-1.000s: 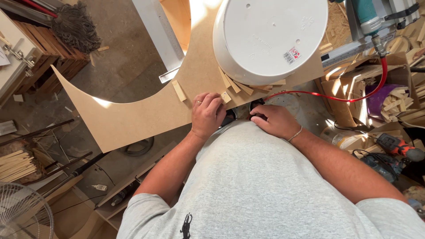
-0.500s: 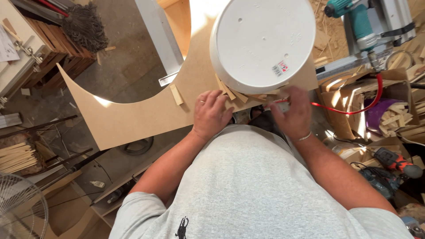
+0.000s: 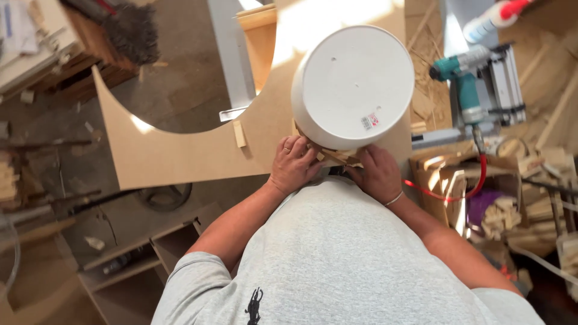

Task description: Positioning and securing wooden shims around a bucket template on a wood panel

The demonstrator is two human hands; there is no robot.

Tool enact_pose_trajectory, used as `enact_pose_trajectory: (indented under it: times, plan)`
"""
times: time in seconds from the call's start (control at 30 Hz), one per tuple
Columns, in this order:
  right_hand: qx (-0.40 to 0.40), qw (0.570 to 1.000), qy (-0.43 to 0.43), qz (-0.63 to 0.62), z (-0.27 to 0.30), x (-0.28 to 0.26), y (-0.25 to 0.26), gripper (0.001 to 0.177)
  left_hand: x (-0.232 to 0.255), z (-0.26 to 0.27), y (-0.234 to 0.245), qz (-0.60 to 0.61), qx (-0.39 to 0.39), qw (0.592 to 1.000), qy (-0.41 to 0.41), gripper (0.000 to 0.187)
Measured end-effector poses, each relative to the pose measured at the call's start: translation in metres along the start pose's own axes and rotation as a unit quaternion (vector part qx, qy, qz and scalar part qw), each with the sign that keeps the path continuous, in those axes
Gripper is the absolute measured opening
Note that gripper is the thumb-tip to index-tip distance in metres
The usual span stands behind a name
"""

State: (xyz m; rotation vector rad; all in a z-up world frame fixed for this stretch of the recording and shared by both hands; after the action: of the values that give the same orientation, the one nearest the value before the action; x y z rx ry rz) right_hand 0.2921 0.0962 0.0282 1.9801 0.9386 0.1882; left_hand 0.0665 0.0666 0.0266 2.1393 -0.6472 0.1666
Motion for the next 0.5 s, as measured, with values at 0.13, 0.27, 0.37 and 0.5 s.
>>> enact_pose_trajectory:
  times: [0.13,0.27,0.37,0.5]
  plan:
    - [0.018,0.997,0.044,-0.057,-0.004,-0.005,-0.009,0.036,-0.001,-0.001,0.003,-0.040,0.006,0.998,0.043,0.039]
    - [0.035,0.993,0.072,-0.088,-0.001,-0.008,-0.018,0.026,-0.001,-0.007,0.014,-0.096,0.022,0.993,0.059,0.048]
    - [0.049,0.992,0.078,-0.090,-0.001,-0.015,-0.022,0.021,-0.003,-0.012,0.021,-0.109,0.024,0.992,0.061,0.052]
    - [0.050,0.992,0.079,-0.081,-0.008,-0.033,-0.021,0.020,-0.014,-0.015,0.021,-0.072,-0.008,0.997,0.040,0.051]
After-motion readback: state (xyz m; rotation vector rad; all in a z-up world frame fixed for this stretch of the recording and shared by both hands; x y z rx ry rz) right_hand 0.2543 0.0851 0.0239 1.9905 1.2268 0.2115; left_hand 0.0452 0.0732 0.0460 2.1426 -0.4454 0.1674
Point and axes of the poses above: each hand's wrist, its own z-axis away from the middle knuckle, its own y-axis out of the back of the hand, x = y × z, the point moved 6 cm from there along -z, towards the middle knuckle, and after that the axes turned 8 degrees about x, right-handed, at the moved point
